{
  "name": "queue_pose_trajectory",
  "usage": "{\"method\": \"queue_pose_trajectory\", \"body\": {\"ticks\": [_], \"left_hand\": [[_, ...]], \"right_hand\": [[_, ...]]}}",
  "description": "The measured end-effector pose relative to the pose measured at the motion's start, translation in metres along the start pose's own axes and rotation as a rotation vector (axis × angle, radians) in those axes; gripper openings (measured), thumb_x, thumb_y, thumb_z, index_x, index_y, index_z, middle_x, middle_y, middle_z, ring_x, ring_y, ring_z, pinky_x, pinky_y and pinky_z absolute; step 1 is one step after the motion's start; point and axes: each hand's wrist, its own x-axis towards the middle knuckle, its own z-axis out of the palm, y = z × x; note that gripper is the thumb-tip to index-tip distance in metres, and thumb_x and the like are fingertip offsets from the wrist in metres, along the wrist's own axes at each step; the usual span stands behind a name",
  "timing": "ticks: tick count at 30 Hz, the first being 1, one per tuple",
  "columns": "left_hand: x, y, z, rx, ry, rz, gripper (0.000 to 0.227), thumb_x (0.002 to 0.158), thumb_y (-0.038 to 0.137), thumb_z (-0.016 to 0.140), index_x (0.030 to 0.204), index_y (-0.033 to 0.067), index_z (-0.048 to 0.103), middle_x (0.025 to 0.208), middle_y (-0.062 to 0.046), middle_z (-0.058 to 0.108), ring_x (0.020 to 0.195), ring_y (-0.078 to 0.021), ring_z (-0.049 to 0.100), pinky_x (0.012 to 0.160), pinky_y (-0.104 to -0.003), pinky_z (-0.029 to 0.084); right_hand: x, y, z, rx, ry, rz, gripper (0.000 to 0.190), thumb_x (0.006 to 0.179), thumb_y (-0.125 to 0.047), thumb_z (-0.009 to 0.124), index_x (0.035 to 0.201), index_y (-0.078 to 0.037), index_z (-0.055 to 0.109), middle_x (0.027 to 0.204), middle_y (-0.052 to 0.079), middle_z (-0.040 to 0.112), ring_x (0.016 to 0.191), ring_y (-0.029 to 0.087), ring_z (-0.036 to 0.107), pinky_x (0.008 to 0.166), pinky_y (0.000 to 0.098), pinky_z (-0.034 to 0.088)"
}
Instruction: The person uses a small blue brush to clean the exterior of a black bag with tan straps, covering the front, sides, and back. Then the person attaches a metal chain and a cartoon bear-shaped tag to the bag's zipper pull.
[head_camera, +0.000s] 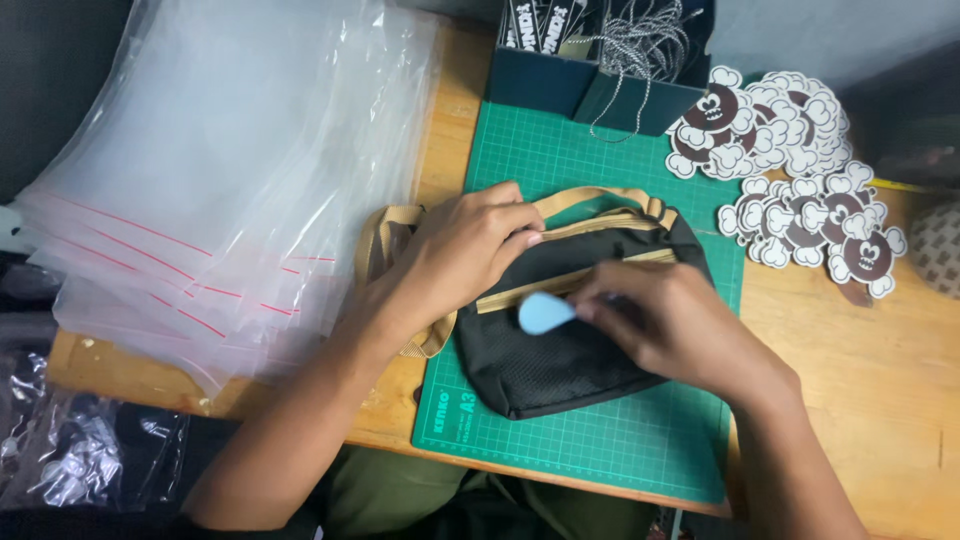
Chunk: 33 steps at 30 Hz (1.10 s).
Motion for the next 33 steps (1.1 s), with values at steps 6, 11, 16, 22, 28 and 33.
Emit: {"method": "queue_pose_trajectory", "body": {"ticks": [6,11,16,22,28,33], "left_hand": [[-0.008,0.005,-0.005,0.127,-0.092,-0.1,0.01,0.114,0.017,0.064,0.11,0.0151,0.074,0.106,-0.005,0.065,0.085,-0.0382,0.072,0.068,-0.058,0.057],[-0.011,0.016,-0.007,0.252,-0.095,-0.152,0.014,0.117,0.021,0.061,0.109,0.0158,0.072,0.107,-0.006,0.062,0.074,-0.0432,0.071,0.059,-0.062,0.055],[-0.013,0.023,-0.029,0.309,-0.144,-0.201,0.019,0.118,0.023,0.062,0.111,0.0211,0.079,0.107,-0.005,0.065,0.073,-0.0413,0.074,0.054,-0.061,0.055],[-0.006,0.043,-0.004,0.486,0.179,0.112,0.045,0.095,-0.006,0.074,0.139,0.0046,0.08,0.139,-0.013,0.074,0.117,-0.0332,0.064,0.094,-0.051,0.047],[-0.006,0.046,0.048,0.389,-0.005,0.276,0.085,0.111,0.05,0.065,0.173,-0.0028,0.041,0.183,-0.021,0.042,0.172,-0.039,0.032,0.142,-0.055,0.024],[0.0,0.045,0.034,0.293,-0.054,0.281,0.091,0.106,0.052,0.074,0.172,-0.0031,0.043,0.179,-0.022,0.048,0.168,-0.0381,0.04,0.136,-0.052,0.032]], "right_hand": [[-0.037,0.048,-0.047,-0.568,0.456,0.137,0.013,0.111,-0.005,0.078,0.105,-0.016,0.079,0.108,0.001,0.086,0.089,0.032,0.077,0.094,0.0478,0.048],[-0.021,0.037,-0.046,-0.077,0.33,0.254,0.008,0.108,-0.023,0.081,0.106,-0.015,0.082,0.102,-0.003,0.086,0.084,0.016,0.07,0.081,0.0342,0.049],[-0.026,0.064,-0.05,-0.186,0.298,0.302,0.017,0.105,-0.029,0.086,0.096,-0.015,0.083,0.084,0.003,0.083,0.074,0.02,0.073,0.071,0.0379,0.05],[-0.028,0.072,-0.054,-0.084,0.584,0.404,0.021,0.114,-0.026,0.087,0.107,-0.007,0.078,0.095,0.004,0.08,0.081,0.014,0.065,0.076,0.0322,0.048],[-0.02,0.089,-0.045,0.074,0.358,0.327,0.021,0.111,-0.027,0.083,0.098,-0.014,0.073,0.08,-0.004,0.067,0.075,0.008,0.053,0.069,0.0301,0.04],[-0.047,0.085,-0.076,0.205,-0.264,0.59,0.014,0.091,-0.022,0.097,0.1,-0.012,0.099,0.087,-0.002,0.093,0.084,0.008,0.073,0.08,0.0272,0.057]]}}
